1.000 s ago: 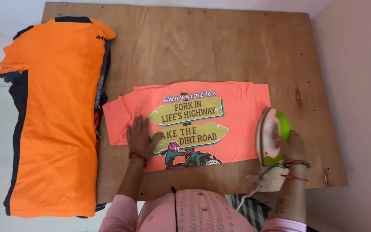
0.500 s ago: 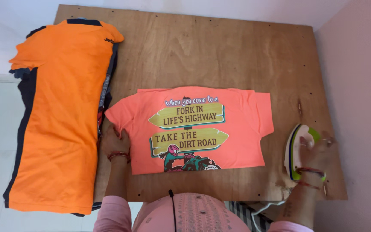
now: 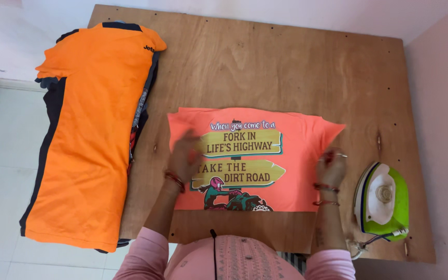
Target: The person irons a coral-colored t-shirt on a wooden table using a green iron. They smooth the fabric, iron both sides, and fold the shirt. A stack of other shirts is visible on the left.
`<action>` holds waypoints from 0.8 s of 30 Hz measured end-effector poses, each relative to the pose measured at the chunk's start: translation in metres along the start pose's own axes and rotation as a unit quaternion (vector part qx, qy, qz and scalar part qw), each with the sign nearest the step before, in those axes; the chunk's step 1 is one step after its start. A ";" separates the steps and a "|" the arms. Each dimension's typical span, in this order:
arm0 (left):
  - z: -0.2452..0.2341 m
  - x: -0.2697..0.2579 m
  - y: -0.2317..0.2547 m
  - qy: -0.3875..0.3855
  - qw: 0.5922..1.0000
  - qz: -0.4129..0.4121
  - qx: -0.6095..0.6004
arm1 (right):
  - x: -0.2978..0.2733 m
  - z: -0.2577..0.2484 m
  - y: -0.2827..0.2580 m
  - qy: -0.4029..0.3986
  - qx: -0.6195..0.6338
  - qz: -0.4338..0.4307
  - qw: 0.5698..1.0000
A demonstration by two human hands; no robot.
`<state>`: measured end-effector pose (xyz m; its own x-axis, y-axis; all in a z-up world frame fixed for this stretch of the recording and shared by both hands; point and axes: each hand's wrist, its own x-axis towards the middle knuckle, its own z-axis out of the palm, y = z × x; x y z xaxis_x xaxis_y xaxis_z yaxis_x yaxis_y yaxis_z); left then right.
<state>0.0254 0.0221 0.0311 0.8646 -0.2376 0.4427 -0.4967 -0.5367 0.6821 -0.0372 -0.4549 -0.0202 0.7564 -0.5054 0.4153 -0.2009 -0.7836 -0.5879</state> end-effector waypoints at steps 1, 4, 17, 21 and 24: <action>0.009 0.001 0.011 -0.080 0.996 -0.027 0.003 | -0.003 -0.005 -0.021 -0.075 -0.002 -0.035 0.997; 0.021 -0.016 0.018 -0.159 0.984 -0.050 0.060 | -0.018 -0.037 -0.069 -0.280 0.187 -0.232 0.913; 0.026 -0.071 -0.005 -0.137 0.950 -0.063 0.273 | 0.013 -0.209 0.079 -0.226 -0.232 0.231 0.917; 0.022 -0.071 0.002 -0.148 0.947 -0.050 0.281 | 0.014 -0.216 0.058 -0.286 -0.045 0.353 0.890; 0.014 -0.068 0.011 -0.190 0.939 -0.058 0.281 | 0.007 -0.211 0.016 -0.278 0.064 0.366 0.886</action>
<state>-0.0376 0.0207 0.0007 0.9282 -0.3650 0.0722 -0.3710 -0.8939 0.2514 -0.1660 -0.5472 0.1202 0.6490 -0.5778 -0.4949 -0.7189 -0.2531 -0.6474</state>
